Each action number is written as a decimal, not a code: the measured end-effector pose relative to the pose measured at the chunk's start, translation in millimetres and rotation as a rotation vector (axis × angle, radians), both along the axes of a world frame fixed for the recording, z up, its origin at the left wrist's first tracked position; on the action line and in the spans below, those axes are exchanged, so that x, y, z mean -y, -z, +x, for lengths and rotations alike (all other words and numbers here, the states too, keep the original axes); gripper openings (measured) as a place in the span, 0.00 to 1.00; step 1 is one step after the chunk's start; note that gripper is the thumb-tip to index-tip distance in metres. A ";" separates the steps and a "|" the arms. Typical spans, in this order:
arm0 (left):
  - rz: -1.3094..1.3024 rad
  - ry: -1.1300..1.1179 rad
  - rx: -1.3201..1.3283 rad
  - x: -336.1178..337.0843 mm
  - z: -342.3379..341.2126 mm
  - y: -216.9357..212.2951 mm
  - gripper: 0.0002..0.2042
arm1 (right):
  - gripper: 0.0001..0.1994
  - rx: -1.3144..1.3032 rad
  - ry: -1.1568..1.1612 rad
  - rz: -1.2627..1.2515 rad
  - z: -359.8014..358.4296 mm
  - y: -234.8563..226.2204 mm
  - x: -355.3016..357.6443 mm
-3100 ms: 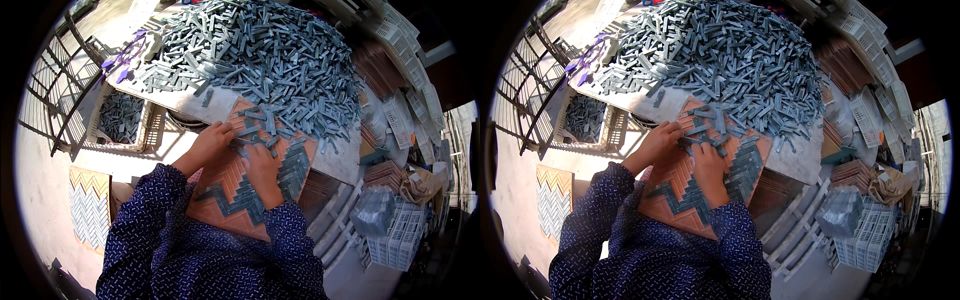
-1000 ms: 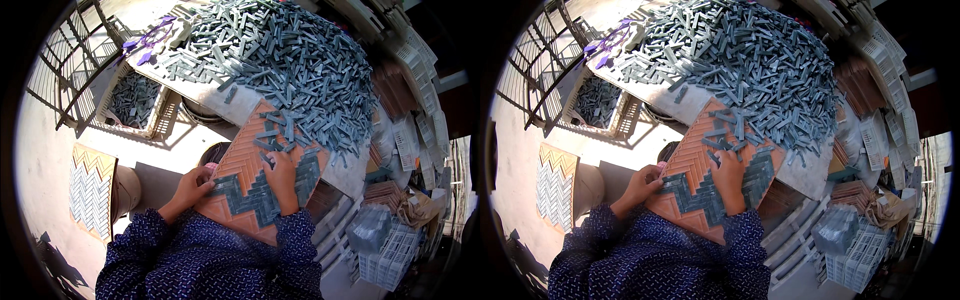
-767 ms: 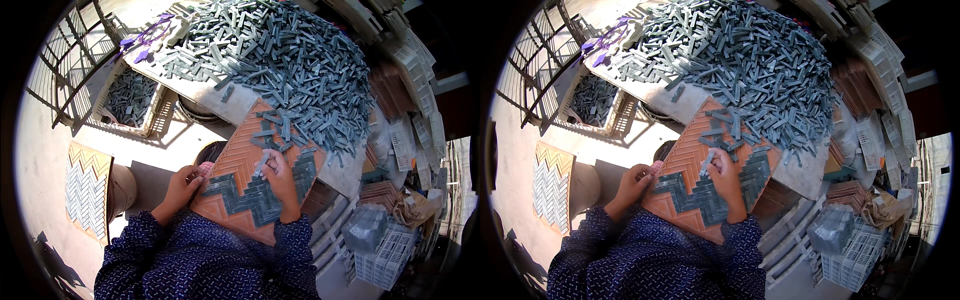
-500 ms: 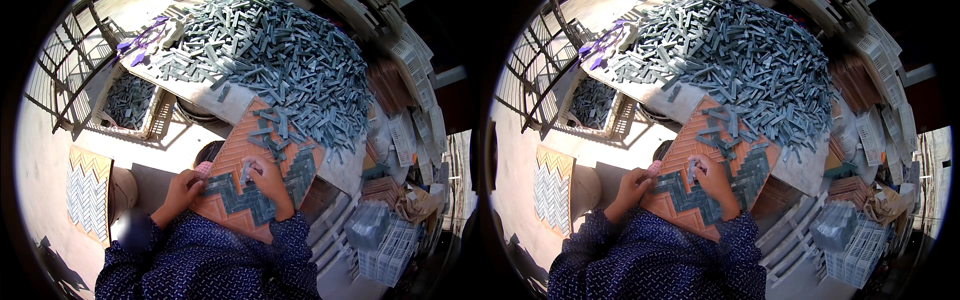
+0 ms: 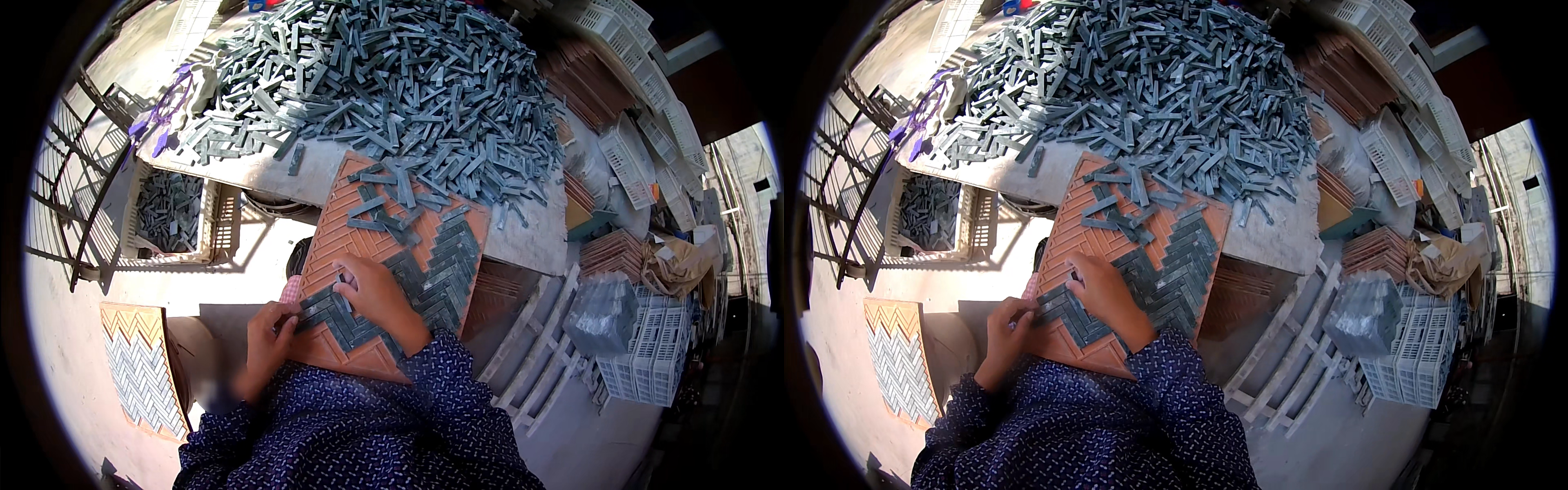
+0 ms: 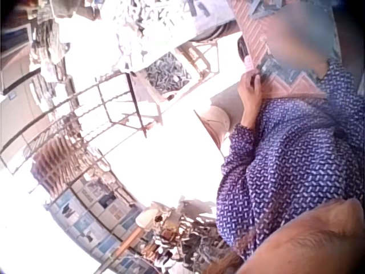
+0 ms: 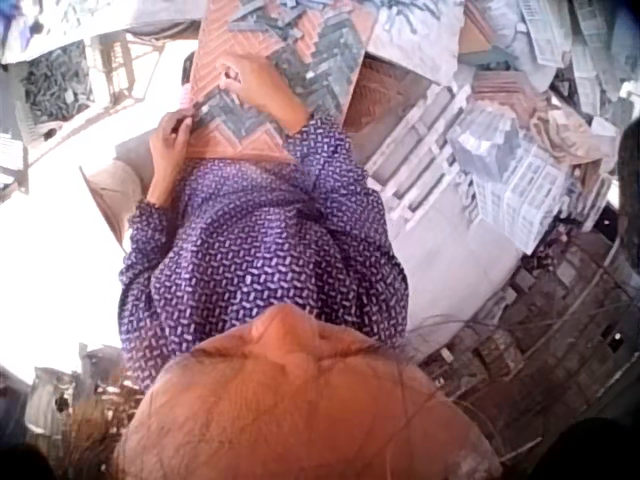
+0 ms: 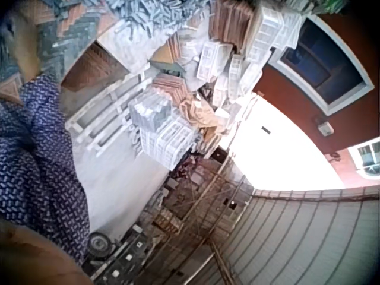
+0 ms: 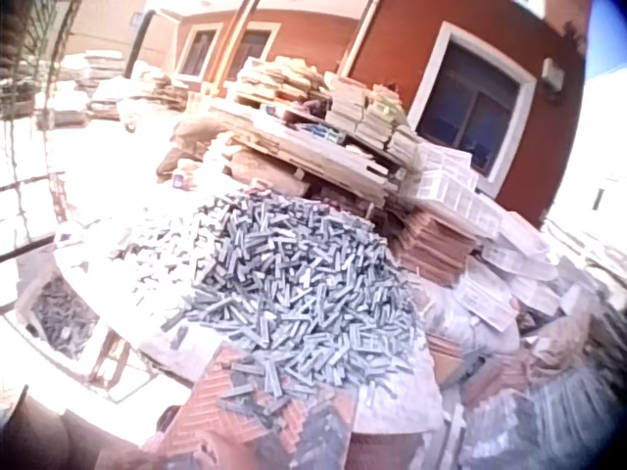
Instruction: The person arranges small rectangular tiles on a wooden board in a herringbone pattern. The person picks tiles from a large pile and places them one by one onto the board, forming a continuous pattern.
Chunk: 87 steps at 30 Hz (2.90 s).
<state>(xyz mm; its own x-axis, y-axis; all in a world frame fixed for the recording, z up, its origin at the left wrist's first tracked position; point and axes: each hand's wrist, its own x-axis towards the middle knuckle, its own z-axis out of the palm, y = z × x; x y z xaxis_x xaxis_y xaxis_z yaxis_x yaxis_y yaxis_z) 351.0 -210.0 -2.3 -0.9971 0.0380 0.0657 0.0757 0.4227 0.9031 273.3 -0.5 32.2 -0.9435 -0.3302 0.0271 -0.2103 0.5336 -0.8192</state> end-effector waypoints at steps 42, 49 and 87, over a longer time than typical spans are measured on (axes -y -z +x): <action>0.715 -0.035 0.563 -12.6 -2.9 -21.2 0.08 | 0.10 -0.243 0.880 0.190 114.1 22.2 -127.8; 1.116 0.173 0.887 -53.1 -0.4 -39.2 0.14 | 0.07 0.004 0.966 -0.177 111.9 12.4 -126.2; 0.934 -0.305 0.069 202.6 -139.6 -22.5 0.17 | 0.07 -0.255 0.337 -0.016 18.7 -13.7 -64.0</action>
<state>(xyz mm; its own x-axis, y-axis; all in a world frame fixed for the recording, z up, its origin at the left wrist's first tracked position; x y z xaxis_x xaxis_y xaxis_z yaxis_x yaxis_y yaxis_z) 211.4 -412.5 20.2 -0.9583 -0.2594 -0.1203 0.0165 -0.4703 0.8824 292.0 63.6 45.9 -0.9610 -0.0015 0.2766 -0.2233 0.5946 -0.7724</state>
